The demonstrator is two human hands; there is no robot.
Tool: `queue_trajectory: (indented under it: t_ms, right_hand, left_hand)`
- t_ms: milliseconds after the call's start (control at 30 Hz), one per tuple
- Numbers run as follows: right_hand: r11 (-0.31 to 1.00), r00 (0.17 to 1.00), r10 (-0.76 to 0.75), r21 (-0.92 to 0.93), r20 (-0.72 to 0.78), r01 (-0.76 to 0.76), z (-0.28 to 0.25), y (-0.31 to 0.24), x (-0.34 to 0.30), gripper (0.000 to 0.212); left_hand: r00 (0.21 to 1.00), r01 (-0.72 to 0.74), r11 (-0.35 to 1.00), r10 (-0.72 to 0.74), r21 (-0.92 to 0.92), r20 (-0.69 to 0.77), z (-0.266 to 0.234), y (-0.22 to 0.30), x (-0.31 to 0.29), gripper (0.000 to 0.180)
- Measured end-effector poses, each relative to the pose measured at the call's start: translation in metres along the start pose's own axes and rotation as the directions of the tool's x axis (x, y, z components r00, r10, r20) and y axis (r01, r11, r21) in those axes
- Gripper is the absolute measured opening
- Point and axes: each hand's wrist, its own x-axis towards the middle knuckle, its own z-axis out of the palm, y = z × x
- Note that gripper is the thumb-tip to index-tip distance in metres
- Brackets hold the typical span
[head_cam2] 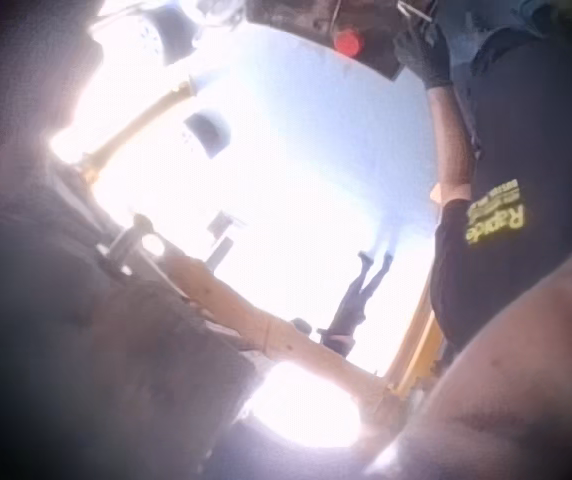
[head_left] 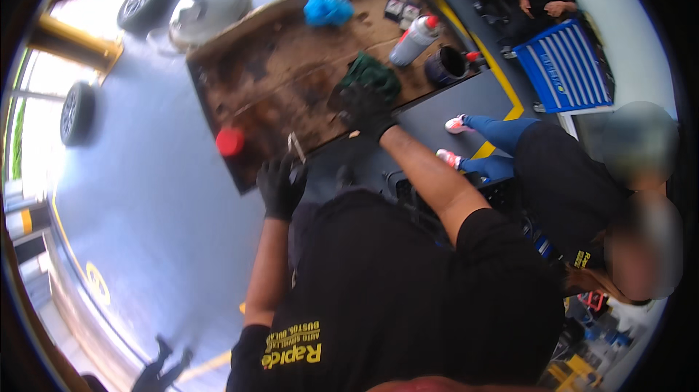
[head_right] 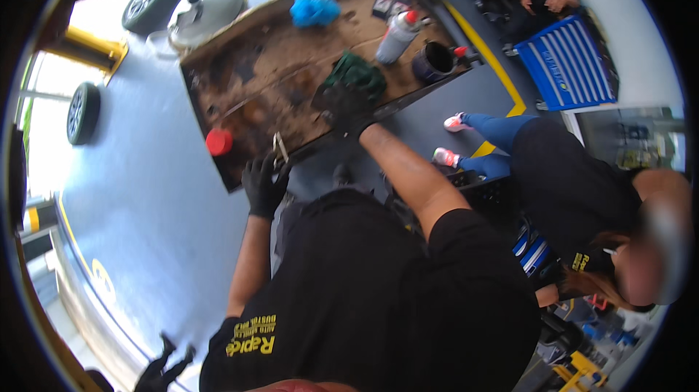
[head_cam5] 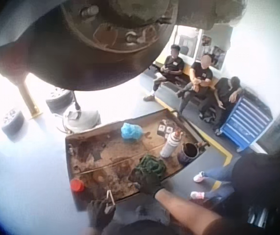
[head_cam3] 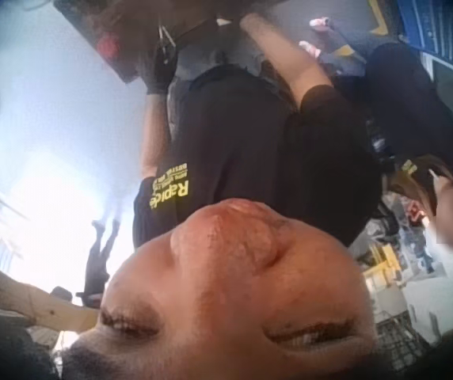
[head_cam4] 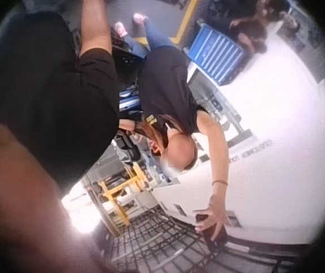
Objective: The person sprays brake cleaner on a car's brake assembly, then uses a screwdriver to adjust components and a rag to wipe parts. The person handles brake pads and a metal clip, placing them on a workbench while other people sit nearby.
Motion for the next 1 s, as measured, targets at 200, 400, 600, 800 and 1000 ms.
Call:
queue_trajectory:
  t_ms: [200,400,600,800,1000]
  right_hand:
    - [0.967,0.890,0.231,0.005,0.394,-0.253,-0.049,-0.015,0.035,0.054]
    - [0.952,0.864,0.298,-0.055,0.407,-0.302,-0.065,-0.016,0.044,0.064]
    - [0.856,0.971,0.239,0.470,0.013,-0.217,-0.073,-0.017,0.015,0.071]
    - [-0.007,0.795,0.543,0.948,0.271,-0.318,-0.073,-0.053,-0.021,0.057]
    - [-0.808,0.663,0.302,0.553,0.685,-0.203,-0.012,-0.077,-0.038,0.021]
  left_hand:
    - [0.990,-0.046,0.999,0.044,0.016,0.133,-0.001,-0.010,0.004,0.026]
    - [0.994,-0.043,0.998,0.049,-0.054,0.102,-0.003,-0.009,0.013,0.015]
    - [0.971,-0.110,0.965,0.155,-0.237,0.182,-0.010,-0.020,0.019,0.011]
    - [0.937,-0.166,0.945,0.240,-0.281,0.254,-0.010,-0.032,0.017,0.007]
    - [0.979,-0.123,0.978,0.147,-0.168,0.140,-0.004,-0.031,0.006,0.008]
